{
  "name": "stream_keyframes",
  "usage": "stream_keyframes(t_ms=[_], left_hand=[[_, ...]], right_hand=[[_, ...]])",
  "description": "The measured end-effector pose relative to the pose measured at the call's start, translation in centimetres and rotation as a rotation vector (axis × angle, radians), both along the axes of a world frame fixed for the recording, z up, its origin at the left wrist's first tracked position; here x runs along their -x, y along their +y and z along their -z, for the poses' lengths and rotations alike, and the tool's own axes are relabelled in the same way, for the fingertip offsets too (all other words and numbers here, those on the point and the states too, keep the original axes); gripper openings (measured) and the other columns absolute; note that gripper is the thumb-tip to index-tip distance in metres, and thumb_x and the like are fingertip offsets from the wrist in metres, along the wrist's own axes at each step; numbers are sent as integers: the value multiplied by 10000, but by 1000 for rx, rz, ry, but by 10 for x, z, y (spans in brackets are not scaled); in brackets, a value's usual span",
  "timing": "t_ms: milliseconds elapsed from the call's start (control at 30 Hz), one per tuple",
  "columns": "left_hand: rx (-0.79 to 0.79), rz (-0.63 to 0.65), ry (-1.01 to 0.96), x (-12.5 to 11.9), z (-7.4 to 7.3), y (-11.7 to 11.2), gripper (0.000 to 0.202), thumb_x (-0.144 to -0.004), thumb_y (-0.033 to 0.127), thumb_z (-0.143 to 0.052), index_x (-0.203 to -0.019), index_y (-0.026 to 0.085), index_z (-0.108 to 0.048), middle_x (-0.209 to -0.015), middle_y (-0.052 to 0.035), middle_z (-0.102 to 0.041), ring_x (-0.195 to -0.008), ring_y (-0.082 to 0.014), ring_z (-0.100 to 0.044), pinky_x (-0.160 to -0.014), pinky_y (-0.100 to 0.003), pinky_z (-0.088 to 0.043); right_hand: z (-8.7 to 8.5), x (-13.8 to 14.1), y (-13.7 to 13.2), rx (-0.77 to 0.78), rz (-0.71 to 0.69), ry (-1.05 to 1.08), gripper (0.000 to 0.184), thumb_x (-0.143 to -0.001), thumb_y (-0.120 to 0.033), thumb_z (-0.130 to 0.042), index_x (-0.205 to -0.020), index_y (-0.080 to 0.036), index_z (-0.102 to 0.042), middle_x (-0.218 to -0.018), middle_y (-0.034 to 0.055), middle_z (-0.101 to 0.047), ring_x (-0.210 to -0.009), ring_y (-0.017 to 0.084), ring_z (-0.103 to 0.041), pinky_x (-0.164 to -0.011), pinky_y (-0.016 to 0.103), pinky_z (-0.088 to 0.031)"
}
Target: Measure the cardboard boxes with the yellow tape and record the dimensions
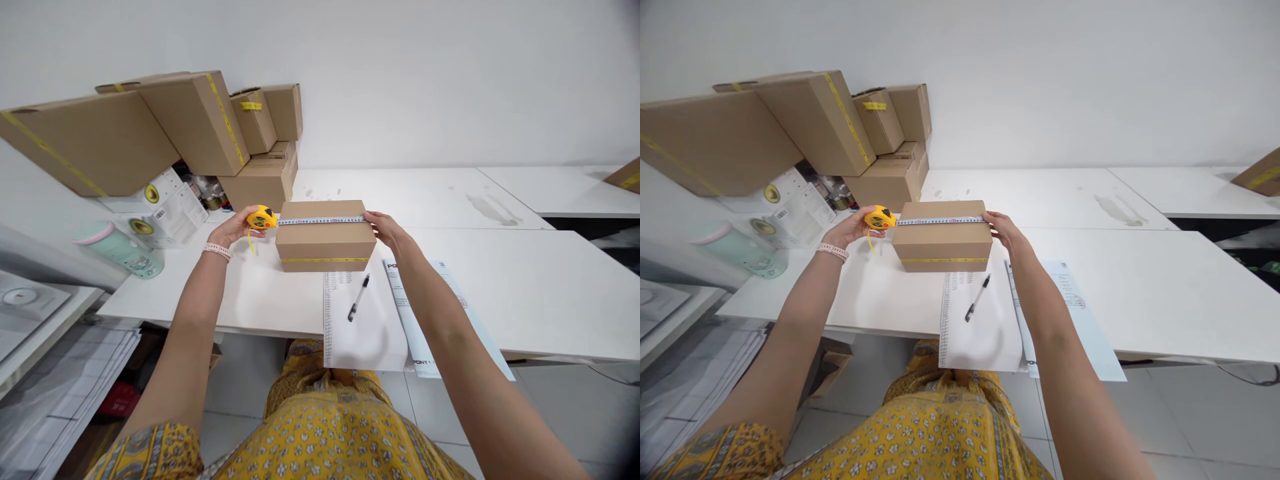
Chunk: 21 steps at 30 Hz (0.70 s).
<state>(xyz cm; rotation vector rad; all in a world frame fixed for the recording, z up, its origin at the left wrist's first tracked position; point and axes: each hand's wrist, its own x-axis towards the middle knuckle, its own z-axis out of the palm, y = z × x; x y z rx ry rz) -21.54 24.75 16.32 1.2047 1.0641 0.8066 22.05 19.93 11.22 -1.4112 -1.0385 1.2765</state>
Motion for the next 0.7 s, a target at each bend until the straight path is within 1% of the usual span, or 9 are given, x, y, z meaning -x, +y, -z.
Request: stream_keyframes(t_ms=[100,233,367,433,500,567,633,667,700], left_hand=[[-17,-4,8,2,0,-1,393,-885,401,-667,-1165,126,-695,-977,-127,-781,-763,-249,-754,-671,-389,-664],[-58,-7,35,0,3,-2,398,-846,386,-714,-1136,113,-722,-1031,-152,-778,-795,-242,-740,-666,-371,-658],[-120,1,81,0,-3,-7,420,-802,405,-771,-1101,110,-756,-1056,-162,-779,-842,-247,-733,-683,-351,-652],[-173,37,132,2,-14,-16,438,-793,432,-788,-1090,112,-768,-1063,-157,-782,-829,-238,-733,-681,-323,-644],[-200,125,198,2,-27,-34,466,-785,440,-797,-1122,120,-767,-1060,-149,-783,-784,-224,-735,-652,-295,-631],[-174,260,229,-5,-33,-65,513,-769,421,-803,-1195,140,-747,-1073,-146,-776,-740,-223,-741,-597,-288,-617],[-84,407,186,-25,-27,-105,561,-751,417,-802,-1239,153,-718,-1105,-162,-755,-707,-251,-756,-516,-304,-597],[-12,463,138,-39,-20,-127,590,-741,406,-810,-1269,171,-691,-1116,-164,-742,-731,-274,-769,-490,-308,-589],[39,460,52,-56,-9,-149,610,-729,409,-820,-1280,202,-662,-1107,-148,-729,-738,-281,-774,-470,-305,-582]], right_hand=[[-6,1,-3,22,31,-86,237,-871,-413,-766,-933,-189,-717,-1138,119,-760,-990,233,-694,-868,361,-594],[-11,7,0,7,147,-323,303,-838,-425,-789,-701,-219,-615,-833,111,-719,-860,262,-682,-778,423,-591],[-14,11,5,0,217,-633,297,-821,-410,-754,-660,-252,-560,-700,80,-637,-844,294,-652,-783,457,-541],[-18,9,6,-40,223,-660,302,-841,-432,-707,-661,-253,-545,-692,68,-616,-828,277,-629,-793,438,-519],[-24,5,5,-158,241,-580,311,-879,-473,-646,-693,-250,-535,-728,56,-616,-803,240,-595,-786,403,-505],[-33,3,5,-301,250,-475,314,-910,-508,-593,-747,-245,-540,-794,49,-631,-795,212,-569,-782,374,-496],[-42,7,7,-414,202,-411,303,-919,-510,-578,-786,-238,-560,-858,49,-655,-821,200,-568,-807,358,-491],[-46,12,10,-452,157,-398,295,-918,-502,-579,-795,-233,-575,-878,50,-666,-844,200,-575,-828,355,-488],[-50,19,13,-475,107,-398,290,-915,-493,-583,-797,-228,-591,-890,51,-676,-866,203,-583,-850,355,-486]])
